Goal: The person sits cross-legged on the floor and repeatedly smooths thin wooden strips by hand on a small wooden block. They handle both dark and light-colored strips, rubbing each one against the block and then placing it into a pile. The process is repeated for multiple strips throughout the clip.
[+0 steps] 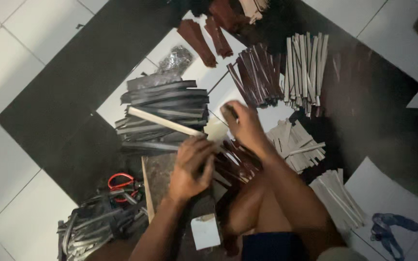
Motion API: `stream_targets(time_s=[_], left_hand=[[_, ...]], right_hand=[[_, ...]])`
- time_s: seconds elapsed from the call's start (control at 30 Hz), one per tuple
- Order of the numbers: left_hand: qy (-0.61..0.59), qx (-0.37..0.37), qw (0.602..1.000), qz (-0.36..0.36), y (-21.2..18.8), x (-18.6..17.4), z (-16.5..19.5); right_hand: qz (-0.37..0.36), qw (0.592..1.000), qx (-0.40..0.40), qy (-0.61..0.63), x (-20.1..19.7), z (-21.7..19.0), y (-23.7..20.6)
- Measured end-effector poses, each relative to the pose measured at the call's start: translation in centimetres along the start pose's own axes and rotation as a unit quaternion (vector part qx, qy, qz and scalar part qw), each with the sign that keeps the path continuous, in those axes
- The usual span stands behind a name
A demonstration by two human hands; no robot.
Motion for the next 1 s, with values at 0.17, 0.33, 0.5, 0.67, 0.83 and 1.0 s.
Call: stream_targets(time_s=[0.17,0.33,0.5,0.67,0.83,1.0], left_hand=[[0.074,0.0,0.992,0.099,-2.0,-4.3,0.0],[0.256,0.052,0.964,0.038,-3.5,-6.9,-0.1],[0.273,0.053,0.96,0.011,-4.2,-7.7,0.2],[0.248,-0.013,0.966,-0.068,-3.8,-8.0,0.4],[0.232,0.002,0.972,-0.036,-4.1,-7.6,1.2],[0.25,0.013,0.968,0.009,-4.7,-6.2,0.8]], right_hand=[[0.005,0.996,-0.093,0.004,2.1,-5.6,-6.2],[0.014,0.997,-0.074,-0.002,3.5,-7.3,-7.8],[0.047,0.992,-0.08,-0.081,2.8,-9.6,-7.9],[0.025,0.995,-0.031,-0.086,2.5,-11.6,-5.9],[0.063,0.992,-0.102,-0.029,1.7,-11.6,-5.9],[0.092,0.958,0.124,0.242,-1.0,-5.7,-5.5]])
Point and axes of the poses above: each hand's wrist, its own y-axis towards the middle knuckle, its own x-axis out of the palm, z = x × y, the point moved 4 cm from there along y, towards the middle knuckle, and after that the axes turned 12 degrees about -y, right-handed, at the moved point
